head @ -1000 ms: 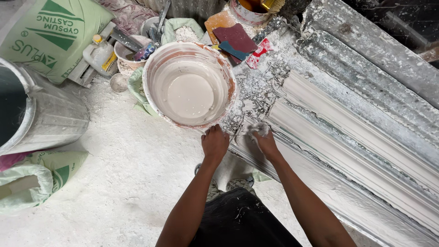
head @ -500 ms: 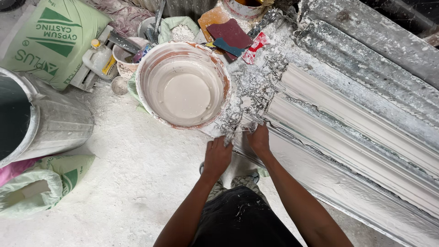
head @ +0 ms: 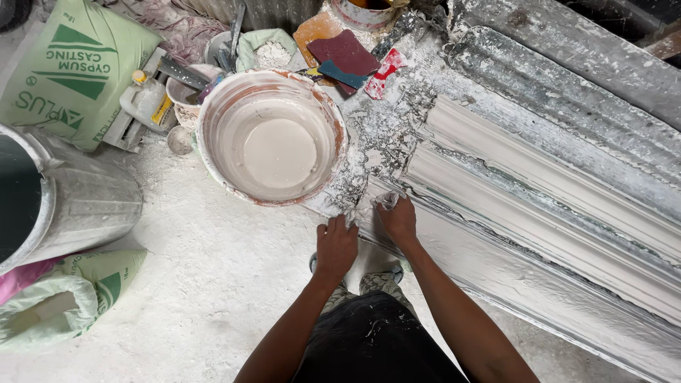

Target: The person spreads white plaster slurry by hand along decorative fluted moulding strips lying on the workshop floor, working along their length. They then mix plaster in a bucket and scoop the slurry with a terracotta pot, spreading it onto the mouldings by hand.

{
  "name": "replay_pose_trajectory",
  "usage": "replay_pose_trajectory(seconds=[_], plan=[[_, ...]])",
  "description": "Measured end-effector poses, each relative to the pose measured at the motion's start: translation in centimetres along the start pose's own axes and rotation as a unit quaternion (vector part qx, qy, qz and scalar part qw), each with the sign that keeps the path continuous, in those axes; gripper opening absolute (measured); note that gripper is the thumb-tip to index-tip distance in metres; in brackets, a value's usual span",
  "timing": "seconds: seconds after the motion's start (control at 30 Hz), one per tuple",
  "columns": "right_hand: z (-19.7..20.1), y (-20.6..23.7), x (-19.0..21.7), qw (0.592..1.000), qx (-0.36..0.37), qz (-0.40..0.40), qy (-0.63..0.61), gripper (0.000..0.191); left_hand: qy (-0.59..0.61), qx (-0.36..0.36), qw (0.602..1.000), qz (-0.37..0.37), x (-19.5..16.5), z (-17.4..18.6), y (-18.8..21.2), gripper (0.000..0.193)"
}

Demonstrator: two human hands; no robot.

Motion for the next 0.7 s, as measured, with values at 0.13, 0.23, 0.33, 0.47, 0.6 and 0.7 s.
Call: replay_pose_trajectory(seconds=[0.13,0.23,0.33,0.47,0.6,0.7], plan=[[0.8,0.3,0.6,0.999,-0.026,0.020,0.002,0.044,-0.007,-0.065,0.995,-0.077,-3.0,0.3,-1.3,0.025],[0.8,0.2,0.1,0.999,-0.022,0.006,-0.030,0.042,-0.006,-0.013,0.996,-0.087,-3.2,-1.4,-2.3,0.039],[1.3,0.2,-0.8,0.999,-0.032,0.026,-0.016,0.043,0.019,0.066,0.995,-0.069,-2.3,-3.2,-2.5,0.047],[3.1,0.8,-5.6,0.999,-0.043,0.012,0.009,0.043,0.040,0.099,0.992,-0.064,-1.6,-4.0,-2.4,0.049],[6.7,2.6,-14.5,0.997,-0.012,-0.076,-0.010,0.041,0.051,0.077,0.994,-0.066,-1.5,-3.2,-2.5,0.050],[11.8,4.6,-19.9,0.996,-0.045,-0.073,-0.005,0.040,0.057,0.085,0.993,-0.062,-1.5,-3.0,-2.5,0.049]])
Point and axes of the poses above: each hand's wrist, its own y-axis away from the middle knuckle, its own z-axis out of the back of the hand, x = y × z, the point moved 10 cm from there along -y, towards the middle knuckle, and after that the axes turned 6 degrees about -x, right-handed, at the moved point
